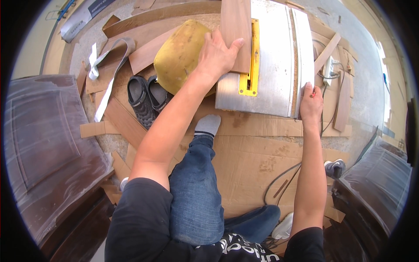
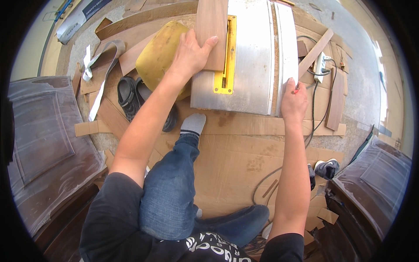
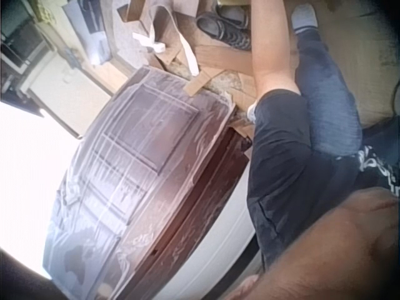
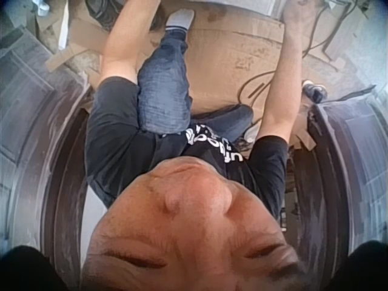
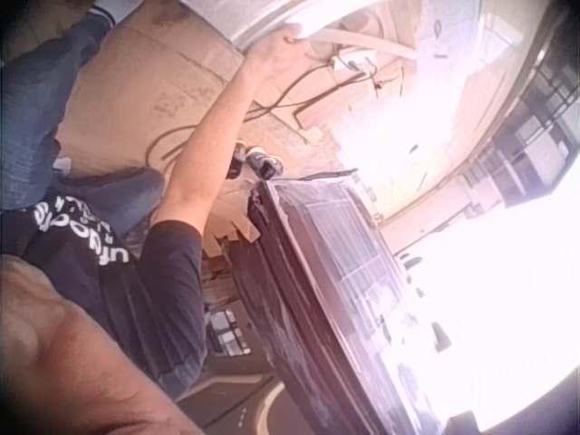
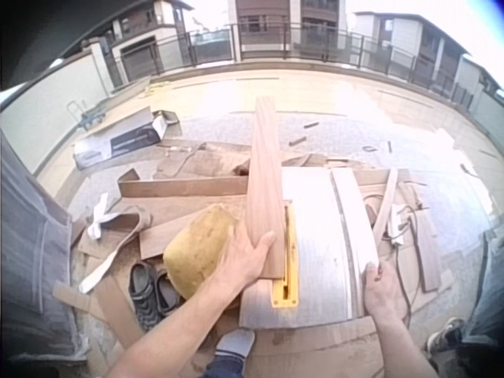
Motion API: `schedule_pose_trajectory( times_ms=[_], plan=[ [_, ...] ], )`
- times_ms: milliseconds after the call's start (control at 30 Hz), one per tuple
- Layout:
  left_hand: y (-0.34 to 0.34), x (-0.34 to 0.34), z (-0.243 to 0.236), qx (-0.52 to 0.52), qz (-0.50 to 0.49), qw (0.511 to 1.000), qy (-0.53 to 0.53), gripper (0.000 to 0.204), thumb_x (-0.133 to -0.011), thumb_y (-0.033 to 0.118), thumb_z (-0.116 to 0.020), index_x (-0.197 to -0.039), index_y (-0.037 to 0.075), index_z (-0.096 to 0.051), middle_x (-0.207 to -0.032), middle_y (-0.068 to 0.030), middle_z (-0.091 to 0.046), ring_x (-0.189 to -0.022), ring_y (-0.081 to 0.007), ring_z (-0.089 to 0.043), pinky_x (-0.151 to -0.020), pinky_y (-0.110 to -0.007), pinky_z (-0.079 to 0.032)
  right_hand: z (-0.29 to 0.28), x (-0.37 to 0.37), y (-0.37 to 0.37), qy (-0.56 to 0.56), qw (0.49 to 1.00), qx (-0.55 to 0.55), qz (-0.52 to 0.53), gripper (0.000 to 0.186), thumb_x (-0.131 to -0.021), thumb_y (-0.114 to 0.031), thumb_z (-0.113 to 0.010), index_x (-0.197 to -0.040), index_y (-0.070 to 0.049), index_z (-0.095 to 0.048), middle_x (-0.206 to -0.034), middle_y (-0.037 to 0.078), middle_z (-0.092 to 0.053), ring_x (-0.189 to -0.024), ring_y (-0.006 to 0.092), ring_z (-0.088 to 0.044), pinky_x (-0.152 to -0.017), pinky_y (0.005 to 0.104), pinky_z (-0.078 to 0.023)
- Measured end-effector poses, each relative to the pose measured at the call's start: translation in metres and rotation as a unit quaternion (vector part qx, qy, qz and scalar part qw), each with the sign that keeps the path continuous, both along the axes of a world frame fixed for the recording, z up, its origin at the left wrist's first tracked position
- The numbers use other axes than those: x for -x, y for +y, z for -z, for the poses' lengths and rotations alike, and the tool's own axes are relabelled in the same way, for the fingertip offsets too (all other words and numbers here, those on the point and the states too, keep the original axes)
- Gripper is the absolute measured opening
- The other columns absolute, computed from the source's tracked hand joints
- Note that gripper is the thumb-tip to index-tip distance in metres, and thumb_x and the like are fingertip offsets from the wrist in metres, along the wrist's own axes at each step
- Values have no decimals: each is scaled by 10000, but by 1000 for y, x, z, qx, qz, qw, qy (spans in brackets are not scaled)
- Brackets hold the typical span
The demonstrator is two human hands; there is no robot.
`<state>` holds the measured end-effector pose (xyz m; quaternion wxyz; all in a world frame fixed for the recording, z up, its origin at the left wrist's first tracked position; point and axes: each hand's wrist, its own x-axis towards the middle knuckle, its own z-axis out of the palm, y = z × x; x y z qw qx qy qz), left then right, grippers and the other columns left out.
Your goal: The person measures and marks a floorboard using a pencil and square, then uses a table saw to cut the board.
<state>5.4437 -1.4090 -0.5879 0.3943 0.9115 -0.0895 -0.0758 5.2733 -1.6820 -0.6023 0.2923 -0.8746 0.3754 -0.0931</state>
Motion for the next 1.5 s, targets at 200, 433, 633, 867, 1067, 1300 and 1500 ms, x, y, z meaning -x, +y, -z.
schedule_pose_trajectory(
  times_ms=[200,433,633,867,1067,1300,1500],
  plan=[
    [1,7,-1,-18,4,1000,3,787,-968,572,-612,-1346,-98,-451,-1307,-323,-489,-1208,-496,-555,-1046,-519,-469,-1,0,1,-8,1000,8,-4,500,-1046,-437,-514,-1145,29,-663,-1068,276,-695,-1010,458,-663,-894,497,-504],
    [4,16,0,1,-4,1000,-12,793,-958,590,-614,-1305,-113,-495,-1282,-314,-516,-1205,-472,-550,-1059,-500,-454,1,1,-1,-5,1000,6,-3,503,-1043,-441,-518,-1134,32,-663,-1046,282,-696,-992,465,-662,-879,502,-502],
    [6,24,-1,-3,2,1000,-20,720,-969,551,-621,-1239,-102,-484,-1248,-327,-501,-1150,-506,-566,-1011,-523,-477,-2,0,0,1,1000,2,-4,511,-1041,-445,-517,-1147,35,-661,-1051,283,-696,-997,465,-661,-887,499,-502],
    [10,32,-2,-1,7,1000,-15,726,-972,554,-615,-1256,-100,-478,-1249,-325,-498,-1145,-501,-568,-1000,-525,-483,-5,0,3,-3,1000,11,-1,514,-1044,-450,-512,-1145,31,-663,-1074,284,-692,-1015,464,-654,-898,498,-500],
    [11,37,-5,-15,9,1000,-3,748,-974,562,-609,-1289,-98,-456,-1268,-319,-491,-1150,-501,-565,-1004,-525,-482,-8,0,5,3,1000,6,3,518,-1043,-457,-508,-1145,28,-659,-1073,285,-687,-1021,472,-647,-895,503,-494],
    [15,45,-8,-20,16,1000,7,764,-979,558,-609,-1321,-101,-432,-1283,-326,-481,-1156,-503,-562,-1013,-523,-479,-2,0,0,8,1000,9,1,519,-1038,-456,-509,-1136,32,-657,-1087,285,-682,-1024,472,-644,-897,512,-489],
    [15,55,-10,1,3,1000,10,772,-962,539,-645,-1327,-118,-471,-1285,-324,-512,-1214,-488,-534,-1058,-500,-448,-2,0,0,2,1000,14,1,520,-1040,-458,-505,-1135,29,-659,-1079,282,-686,-1020,469,-648,-895,509,-494]
  ],
)
